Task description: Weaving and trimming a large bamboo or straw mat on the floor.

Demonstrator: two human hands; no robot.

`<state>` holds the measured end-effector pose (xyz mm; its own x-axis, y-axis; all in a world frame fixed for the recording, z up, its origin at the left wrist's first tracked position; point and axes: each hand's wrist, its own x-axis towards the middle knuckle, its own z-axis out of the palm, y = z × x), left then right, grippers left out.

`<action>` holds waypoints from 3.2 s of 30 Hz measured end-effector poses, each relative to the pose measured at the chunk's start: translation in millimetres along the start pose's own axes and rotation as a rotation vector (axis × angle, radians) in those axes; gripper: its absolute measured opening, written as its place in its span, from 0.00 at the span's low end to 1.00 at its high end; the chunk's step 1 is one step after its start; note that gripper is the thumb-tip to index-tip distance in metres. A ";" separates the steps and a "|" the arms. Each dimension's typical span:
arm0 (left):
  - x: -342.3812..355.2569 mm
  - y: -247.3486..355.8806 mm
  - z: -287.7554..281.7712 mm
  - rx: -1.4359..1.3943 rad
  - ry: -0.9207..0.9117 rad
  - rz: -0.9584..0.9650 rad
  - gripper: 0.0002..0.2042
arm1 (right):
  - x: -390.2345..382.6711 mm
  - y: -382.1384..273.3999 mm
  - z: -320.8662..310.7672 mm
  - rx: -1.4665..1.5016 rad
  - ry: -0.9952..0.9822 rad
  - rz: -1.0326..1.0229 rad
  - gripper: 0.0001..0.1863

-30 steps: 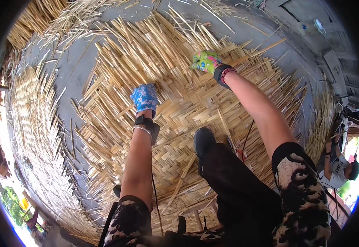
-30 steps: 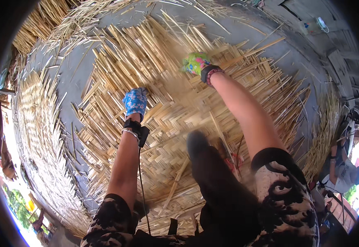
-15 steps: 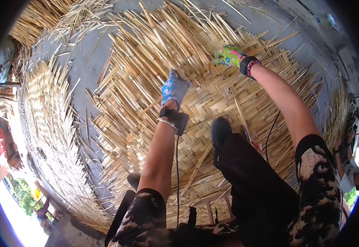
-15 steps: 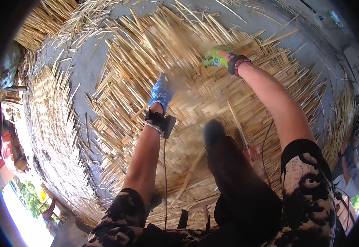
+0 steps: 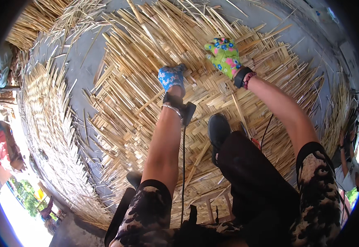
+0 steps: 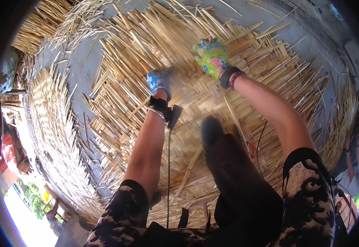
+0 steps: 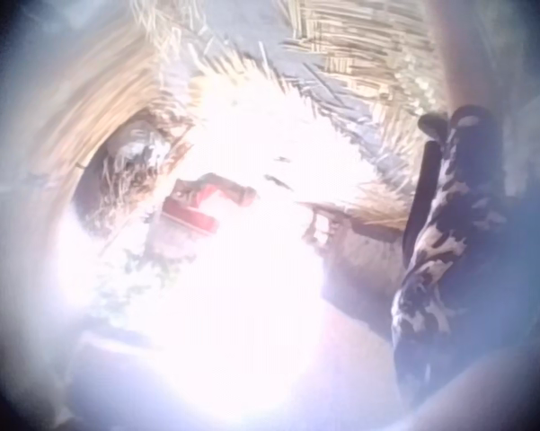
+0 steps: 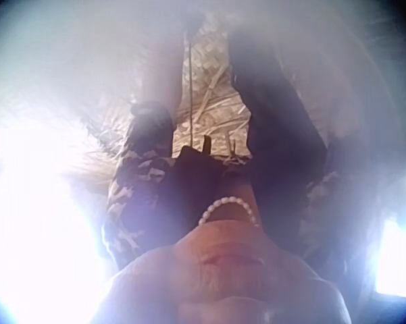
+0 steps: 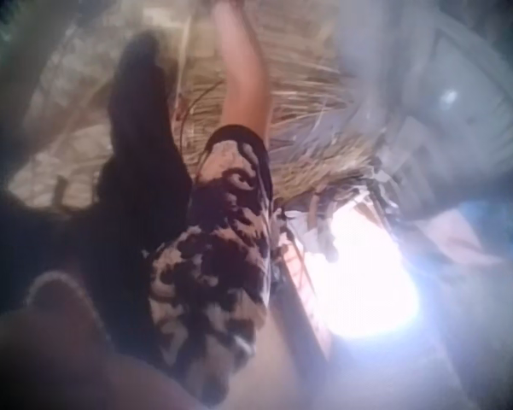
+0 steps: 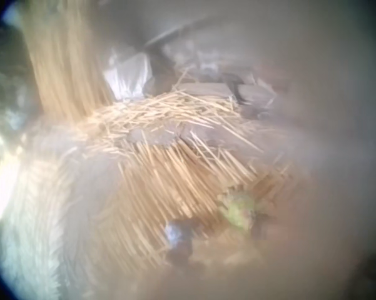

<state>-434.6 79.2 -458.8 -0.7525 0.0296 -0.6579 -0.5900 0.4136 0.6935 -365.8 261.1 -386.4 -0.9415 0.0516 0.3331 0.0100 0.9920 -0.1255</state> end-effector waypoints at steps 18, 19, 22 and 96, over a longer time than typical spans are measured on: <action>9.6 13.5 -12.1 0.199 -0.234 -0.033 0.12 | -51.8 -69.5 31.1 0.274 -0.319 -0.073 0.09; 9.0 11.0 -14.3 0.198 -0.229 -0.035 0.12 | -46.1 -69.6 26.5 0.278 -0.320 -0.077 0.09; 16.3 -2.4 -20.4 0.531 -0.273 0.379 0.13 | -25.6 -67.4 11.7 0.087 -0.602 -0.167 0.04; -72.1 -13.3 -10.0 1.064 0.113 0.703 0.17 | 1.4 0.5 17.1 0.126 -0.588 0.205 0.18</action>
<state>-375.4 62.4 -417.7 -0.8573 0.4817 -0.1818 0.4275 0.8628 0.2701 -372.8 259.7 -402.0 -0.9526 0.1322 -0.2739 0.2041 0.9455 -0.2536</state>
